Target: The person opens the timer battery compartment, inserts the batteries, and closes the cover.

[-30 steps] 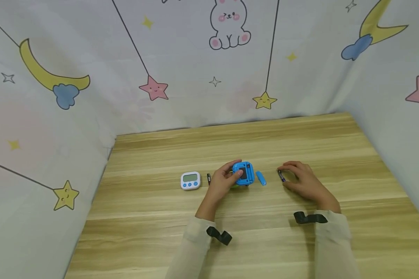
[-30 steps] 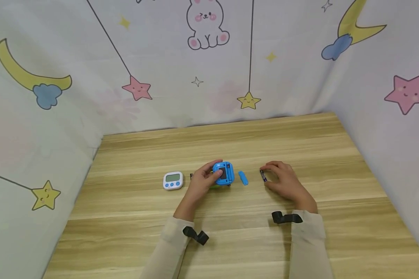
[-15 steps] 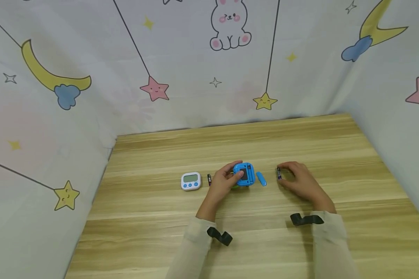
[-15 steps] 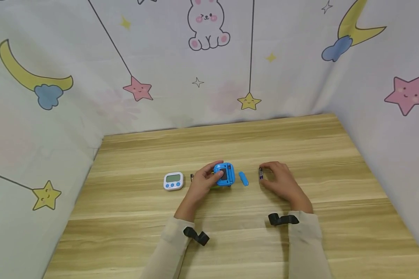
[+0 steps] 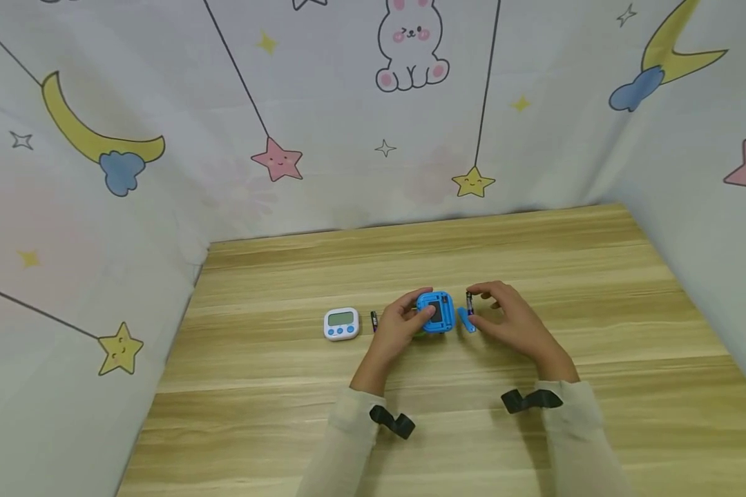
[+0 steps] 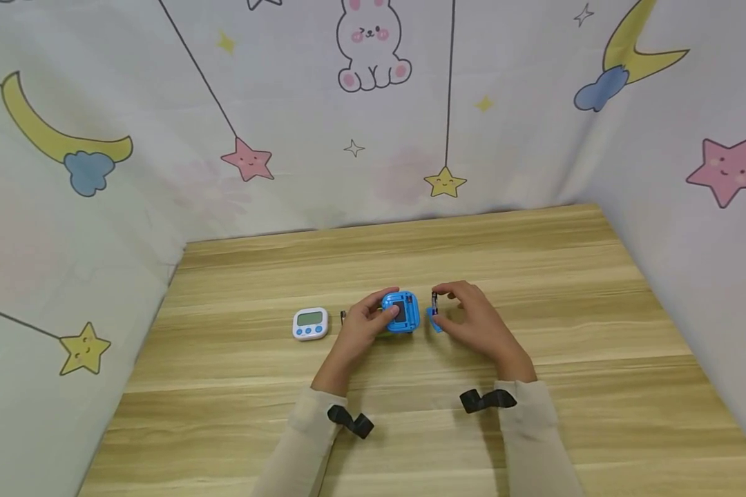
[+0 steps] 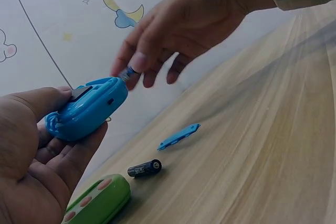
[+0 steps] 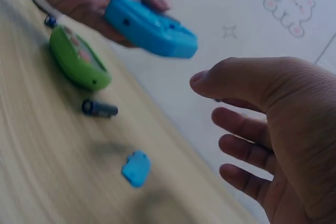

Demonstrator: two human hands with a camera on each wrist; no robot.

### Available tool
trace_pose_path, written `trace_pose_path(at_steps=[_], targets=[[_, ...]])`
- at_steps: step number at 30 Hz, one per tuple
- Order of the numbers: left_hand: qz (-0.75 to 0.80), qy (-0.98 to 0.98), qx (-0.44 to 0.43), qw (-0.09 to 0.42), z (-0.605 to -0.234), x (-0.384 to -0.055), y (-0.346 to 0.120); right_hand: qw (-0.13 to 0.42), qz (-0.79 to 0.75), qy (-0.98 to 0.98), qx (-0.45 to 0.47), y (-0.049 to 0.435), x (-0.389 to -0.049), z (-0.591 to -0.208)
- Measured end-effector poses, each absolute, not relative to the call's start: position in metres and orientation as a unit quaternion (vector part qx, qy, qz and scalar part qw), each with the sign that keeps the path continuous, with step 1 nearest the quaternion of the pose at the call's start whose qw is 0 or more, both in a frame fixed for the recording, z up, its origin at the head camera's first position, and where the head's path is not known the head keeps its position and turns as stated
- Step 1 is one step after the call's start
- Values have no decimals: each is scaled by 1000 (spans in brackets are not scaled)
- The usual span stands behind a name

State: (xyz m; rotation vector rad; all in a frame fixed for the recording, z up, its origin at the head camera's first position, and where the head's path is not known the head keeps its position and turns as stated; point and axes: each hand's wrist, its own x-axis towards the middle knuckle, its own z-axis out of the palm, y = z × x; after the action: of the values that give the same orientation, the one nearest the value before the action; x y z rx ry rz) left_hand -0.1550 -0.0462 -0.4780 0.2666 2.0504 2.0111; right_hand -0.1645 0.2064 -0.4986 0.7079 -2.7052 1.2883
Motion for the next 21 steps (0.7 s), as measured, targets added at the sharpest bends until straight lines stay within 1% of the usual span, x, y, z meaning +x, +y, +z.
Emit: trace_pose_path(at_steps=[10,17,21], targets=[[687,708,100,128,-476,-155,-47,63,430,-858,274,184,-155,-476],[686,709,98,133,-475,-155,-48,56,413,-856,306,176,-154,-479],[683,711,99,132,-475,-155,-48,62,403,-858,312,174,-154,-480]])
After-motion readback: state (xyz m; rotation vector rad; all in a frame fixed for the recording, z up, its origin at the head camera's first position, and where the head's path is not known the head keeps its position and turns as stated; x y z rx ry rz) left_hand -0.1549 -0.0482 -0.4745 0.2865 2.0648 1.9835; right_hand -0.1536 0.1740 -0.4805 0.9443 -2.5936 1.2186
